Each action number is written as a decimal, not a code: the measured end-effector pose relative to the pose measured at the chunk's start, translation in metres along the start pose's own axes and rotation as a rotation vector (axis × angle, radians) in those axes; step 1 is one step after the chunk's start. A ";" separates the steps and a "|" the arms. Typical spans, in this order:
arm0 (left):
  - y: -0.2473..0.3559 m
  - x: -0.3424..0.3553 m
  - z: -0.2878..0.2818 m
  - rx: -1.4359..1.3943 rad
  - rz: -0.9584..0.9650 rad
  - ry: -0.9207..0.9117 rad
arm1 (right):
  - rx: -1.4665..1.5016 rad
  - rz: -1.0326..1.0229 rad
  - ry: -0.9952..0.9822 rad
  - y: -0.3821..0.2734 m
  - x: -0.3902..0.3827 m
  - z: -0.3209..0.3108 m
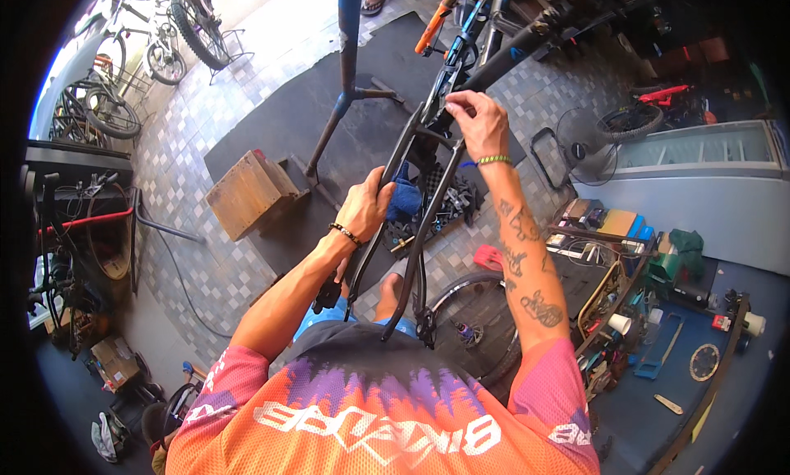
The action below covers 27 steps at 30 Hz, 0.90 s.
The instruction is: The person cleans the bicycle frame with a cloth, then uses a hex wrench to tighten bolts on the frame. They continue to wipe and adjust components on the bike frame while it is mounted on a repair stand.
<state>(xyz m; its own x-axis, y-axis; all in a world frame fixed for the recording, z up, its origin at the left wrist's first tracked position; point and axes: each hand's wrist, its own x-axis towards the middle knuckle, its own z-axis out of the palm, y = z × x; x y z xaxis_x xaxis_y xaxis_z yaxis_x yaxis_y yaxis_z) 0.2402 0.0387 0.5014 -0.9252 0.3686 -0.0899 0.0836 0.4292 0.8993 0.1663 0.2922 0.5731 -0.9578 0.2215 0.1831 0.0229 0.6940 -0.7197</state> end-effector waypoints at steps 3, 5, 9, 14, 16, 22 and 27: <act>0.003 0.001 -0.002 0.011 -0.003 -0.025 | -0.078 -0.009 -0.126 0.007 0.024 0.001; 0.003 0.002 -0.003 0.020 -0.017 -0.027 | -0.117 0.026 -0.202 0.003 0.034 0.002; -0.001 0.003 -0.002 -0.010 0.011 -0.020 | -0.197 0.016 -0.286 -0.003 0.044 0.004; 0.001 0.002 -0.005 -0.061 -0.036 -0.051 | -0.272 -0.023 -0.328 -0.016 0.049 0.008; 0.001 0.002 -0.004 -0.063 -0.028 -0.041 | -0.261 -0.034 -0.306 -0.013 0.055 0.008; -0.003 0.002 -0.001 -0.078 -0.031 -0.043 | -0.076 0.148 -0.288 -0.006 0.062 0.005; -0.005 -0.002 0.000 -0.116 -0.079 -0.038 | 0.186 0.387 -0.324 -0.007 0.044 0.001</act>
<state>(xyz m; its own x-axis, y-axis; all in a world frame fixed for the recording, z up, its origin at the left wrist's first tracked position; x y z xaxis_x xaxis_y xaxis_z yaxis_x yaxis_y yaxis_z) 0.2422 0.0360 0.4971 -0.9125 0.3691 -0.1762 -0.0342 0.3605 0.9321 0.1233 0.2968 0.5857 -0.9296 0.1936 -0.3137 0.3685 0.4641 -0.8055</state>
